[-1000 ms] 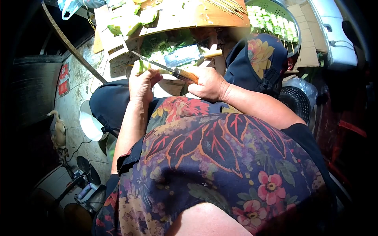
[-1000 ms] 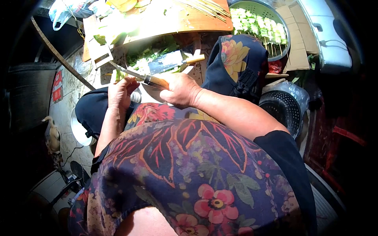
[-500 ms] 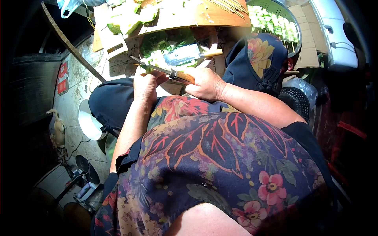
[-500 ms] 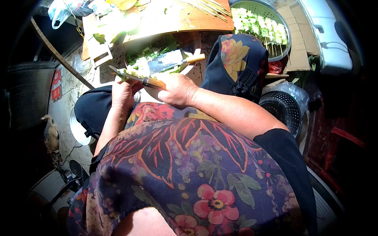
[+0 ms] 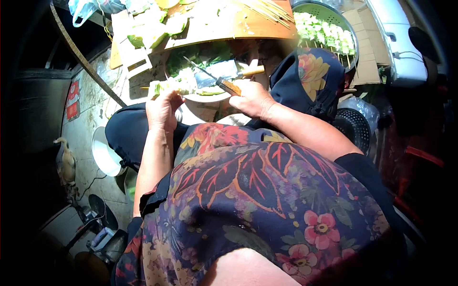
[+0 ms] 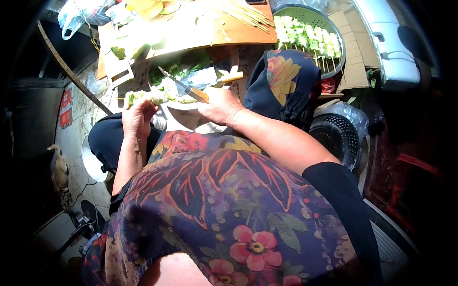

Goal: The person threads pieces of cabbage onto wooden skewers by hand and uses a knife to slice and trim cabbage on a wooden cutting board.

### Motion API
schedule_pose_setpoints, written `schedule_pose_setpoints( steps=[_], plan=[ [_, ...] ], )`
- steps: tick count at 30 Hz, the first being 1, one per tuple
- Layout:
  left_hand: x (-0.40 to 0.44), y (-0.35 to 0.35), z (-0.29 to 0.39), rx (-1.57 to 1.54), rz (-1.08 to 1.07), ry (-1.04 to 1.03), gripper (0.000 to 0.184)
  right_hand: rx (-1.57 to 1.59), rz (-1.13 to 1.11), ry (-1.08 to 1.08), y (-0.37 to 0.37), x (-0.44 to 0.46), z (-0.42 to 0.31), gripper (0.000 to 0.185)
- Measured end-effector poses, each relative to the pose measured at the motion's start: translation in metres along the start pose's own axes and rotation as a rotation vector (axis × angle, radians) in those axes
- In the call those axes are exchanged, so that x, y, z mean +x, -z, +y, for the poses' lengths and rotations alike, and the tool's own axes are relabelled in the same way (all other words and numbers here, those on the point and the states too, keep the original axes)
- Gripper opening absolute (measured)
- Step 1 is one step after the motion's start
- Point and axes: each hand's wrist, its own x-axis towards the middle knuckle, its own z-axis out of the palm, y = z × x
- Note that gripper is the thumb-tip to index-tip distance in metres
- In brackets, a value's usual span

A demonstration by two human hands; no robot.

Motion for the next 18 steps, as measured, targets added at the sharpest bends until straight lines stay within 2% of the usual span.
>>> schedule_pose_setpoints(
  steps=[2,6,12,14,18],
  plan=[
    [-0.005,-0.005,0.0,0.041,-0.01,-0.02,0.01,-0.043,-0.037,-0.015,0.0,0.002,0.002,0.035],
    [-0.004,-0.009,-0.001,0.031,-0.001,-0.036,0.01,-0.343,-0.206,-0.014,0.006,-0.001,-0.011,0.035],
    [0.001,-0.009,-0.009,0.042,-0.029,-0.044,0.013,-0.419,-0.177,-0.009,-0.016,0.027,0.009,0.033],
    [0.0,-0.011,-0.011,0.038,-0.037,-0.023,0.015,-0.404,-0.167,-0.225,-0.019,0.044,0.015,0.037],
    [-0.003,-0.013,-0.017,0.024,-0.053,0.074,0.017,-0.454,-0.094,-0.22,-0.027,0.071,0.037,0.037]
  ],
)
